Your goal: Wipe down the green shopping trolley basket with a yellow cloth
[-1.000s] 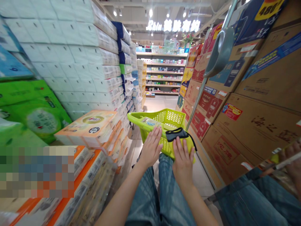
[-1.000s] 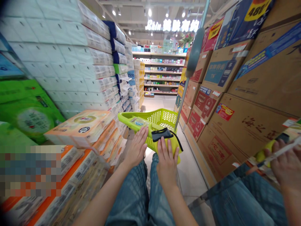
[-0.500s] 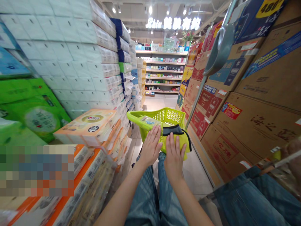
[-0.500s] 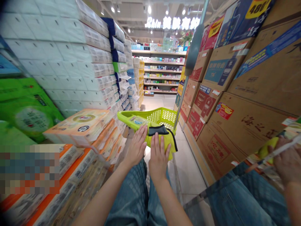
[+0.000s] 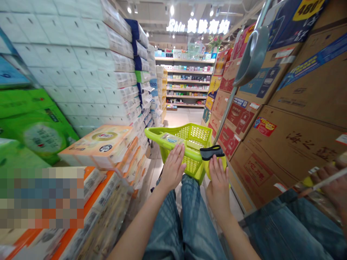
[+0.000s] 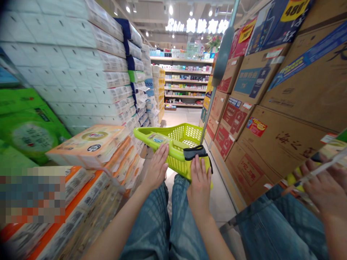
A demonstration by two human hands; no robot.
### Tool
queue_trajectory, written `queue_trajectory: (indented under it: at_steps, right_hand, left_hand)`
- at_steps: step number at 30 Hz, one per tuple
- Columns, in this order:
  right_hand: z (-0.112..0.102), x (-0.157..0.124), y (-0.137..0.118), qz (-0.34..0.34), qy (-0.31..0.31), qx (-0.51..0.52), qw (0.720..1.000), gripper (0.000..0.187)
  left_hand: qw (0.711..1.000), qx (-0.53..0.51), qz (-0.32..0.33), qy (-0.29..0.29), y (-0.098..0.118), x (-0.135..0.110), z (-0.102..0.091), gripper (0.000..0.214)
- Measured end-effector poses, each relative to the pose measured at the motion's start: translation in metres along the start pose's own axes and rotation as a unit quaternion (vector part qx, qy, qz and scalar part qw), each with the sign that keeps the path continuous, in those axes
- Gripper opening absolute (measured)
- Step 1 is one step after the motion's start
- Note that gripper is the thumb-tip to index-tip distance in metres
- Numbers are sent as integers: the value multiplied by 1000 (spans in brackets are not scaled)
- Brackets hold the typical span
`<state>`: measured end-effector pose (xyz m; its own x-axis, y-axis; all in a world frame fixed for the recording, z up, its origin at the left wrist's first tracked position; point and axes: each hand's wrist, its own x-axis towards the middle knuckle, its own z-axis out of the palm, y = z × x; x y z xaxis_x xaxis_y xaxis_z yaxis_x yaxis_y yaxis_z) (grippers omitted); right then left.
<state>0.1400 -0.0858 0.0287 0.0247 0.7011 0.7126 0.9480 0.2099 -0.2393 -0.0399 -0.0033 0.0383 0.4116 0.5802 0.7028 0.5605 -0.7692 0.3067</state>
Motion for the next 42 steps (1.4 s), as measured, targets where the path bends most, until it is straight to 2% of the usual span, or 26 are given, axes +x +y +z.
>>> queue_trajectory:
  at_steps: [3,5,10,13,15,18,21,25,28,31,34,38,42]
  right_hand:
    - [0,3,5,15,18,33,999,85]
    - [6,1,-1,24,25,33,999,84]
    - [22,5,-37,-4,7,-37,999,76]
    - [23,20,-58,-14,-26,-58,998,66]
    - [22,25,-63,-14,-44,-68,997,63]
    - [19,18,-55,-35,-60,-71,995,69]
    - [14,3,-33,-40,-60,-43,996,79]
    - [4,1,0,21,-22,53,998,86]
    - [1,6,11,48,0,119,992,88]
    - [8,4,-1,46,5,78,996,87]
    - [18,4,-27,24,-8,-14,1000,80]
    - [22,21,-57,15,-29,-63,997,66]
    - [16,27,-60,2,-49,-61,997,65]
  left_hand:
    - [1000,0,-3,8,1,-1,3,59]
    - [1000,2,-6,12,1,-1,4,59]
    - [1000,9,-3,10,0,-1,5,59]
    - [1000,10,0,6,-2,-1,4,59]
    - [1000,10,-2,6,-2,-1,3,59]
    - [1000,10,-3,5,-1,-1,3,59]
    - [1000,11,-9,3,1,-1,4,58]
    - [1000,11,-12,4,2,-1,4,58]
    - [1000,8,-6,9,2,-1,5,58]
    - [1000,13,-2,12,1,-1,5,59]
    - [1000,18,-1,15,0,-1,6,59]
    - [1000,19,0,13,-1,0,6,59]
    - [1000,23,5,9,-3,0,5,59]
